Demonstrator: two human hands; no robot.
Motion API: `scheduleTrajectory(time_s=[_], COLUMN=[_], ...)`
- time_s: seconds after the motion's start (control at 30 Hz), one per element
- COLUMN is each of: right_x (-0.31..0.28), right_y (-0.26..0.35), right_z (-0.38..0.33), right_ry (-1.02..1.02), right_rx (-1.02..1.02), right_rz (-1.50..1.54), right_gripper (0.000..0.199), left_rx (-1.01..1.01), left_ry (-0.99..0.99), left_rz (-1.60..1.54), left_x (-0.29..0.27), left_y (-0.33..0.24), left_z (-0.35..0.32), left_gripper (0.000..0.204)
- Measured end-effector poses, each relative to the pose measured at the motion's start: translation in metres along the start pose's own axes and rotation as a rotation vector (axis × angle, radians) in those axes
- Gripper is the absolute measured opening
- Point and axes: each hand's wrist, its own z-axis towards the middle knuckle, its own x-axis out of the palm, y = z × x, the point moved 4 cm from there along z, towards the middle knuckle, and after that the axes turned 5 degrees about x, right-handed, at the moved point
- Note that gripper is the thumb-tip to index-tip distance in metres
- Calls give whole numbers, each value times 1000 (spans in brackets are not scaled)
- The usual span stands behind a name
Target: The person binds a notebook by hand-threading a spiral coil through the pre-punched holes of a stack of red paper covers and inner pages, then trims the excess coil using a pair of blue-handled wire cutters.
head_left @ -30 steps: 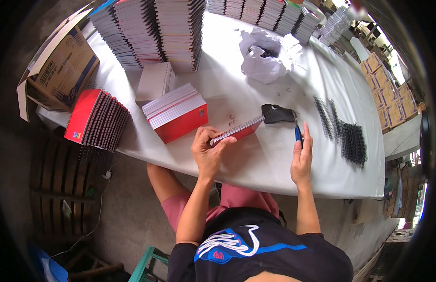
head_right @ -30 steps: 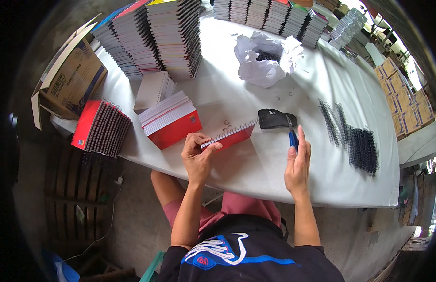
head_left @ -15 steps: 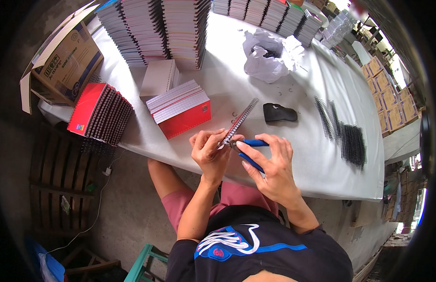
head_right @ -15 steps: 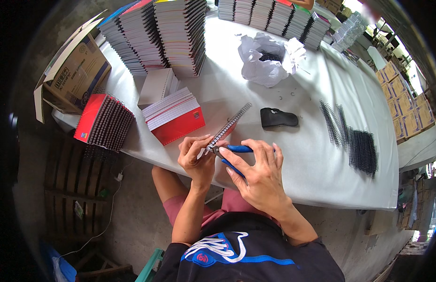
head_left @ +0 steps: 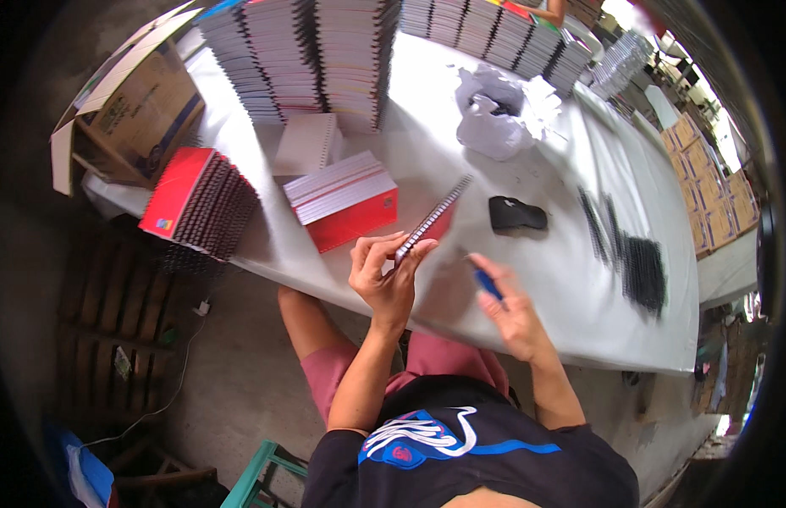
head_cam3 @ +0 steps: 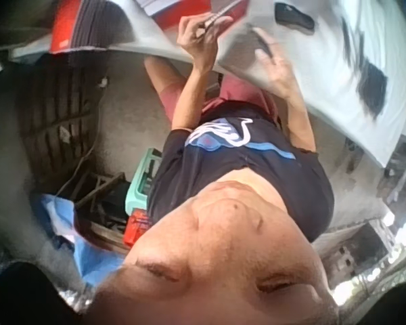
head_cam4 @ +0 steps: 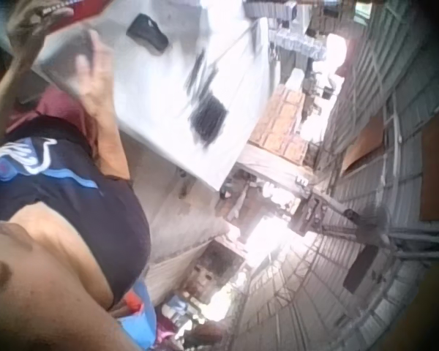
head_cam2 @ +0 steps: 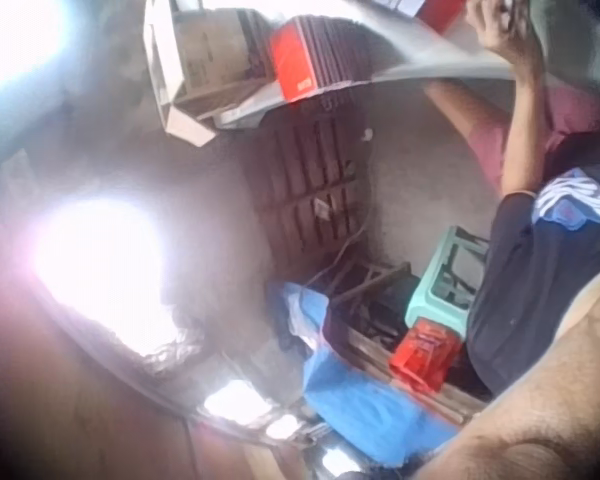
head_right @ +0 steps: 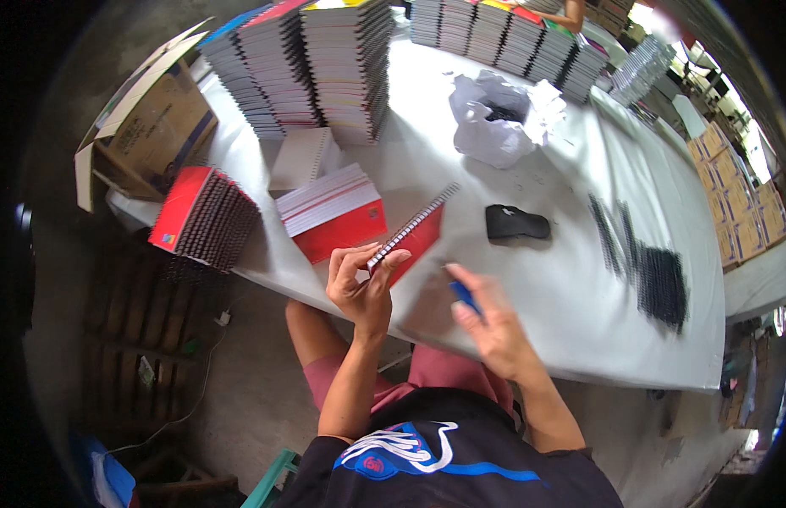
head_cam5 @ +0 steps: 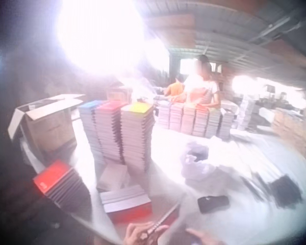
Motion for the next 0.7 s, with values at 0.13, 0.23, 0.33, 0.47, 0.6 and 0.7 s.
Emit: scheduleTrajectory(time_s=[0.13, 0.23, 0.33, 0.47, 0.6, 0.7], right_x=[-20, -18, -4, 37, 86, 124], right_y=[-64, -79, -19, 60, 155, 193], right_z=[-9, -3, 25, 97, 172, 233], right_ry=[-133, -283, -389, -59, 158, 331], right_rx=[479, 396, 22, -256, -206, -97], right_rz=[-771, -904, -486, 620, 1049, 1204], right_gripper=[46, 50, 54, 47, 31, 30], left_rx=[-339, -444, -369, -193, 106, -3], left_ry=[-103, -171, -194, -208, -323, -479], left_rz=[-268, -472, -525, -456, -154, 94], left_x=[-19, -37, -58, -98, -172, -226], left_y=[14, 2, -12, -35, -36, -20], left_z=[12, 27, 42, 72, 129, 164], left_gripper=[20, 20, 22, 26, 31, 49])
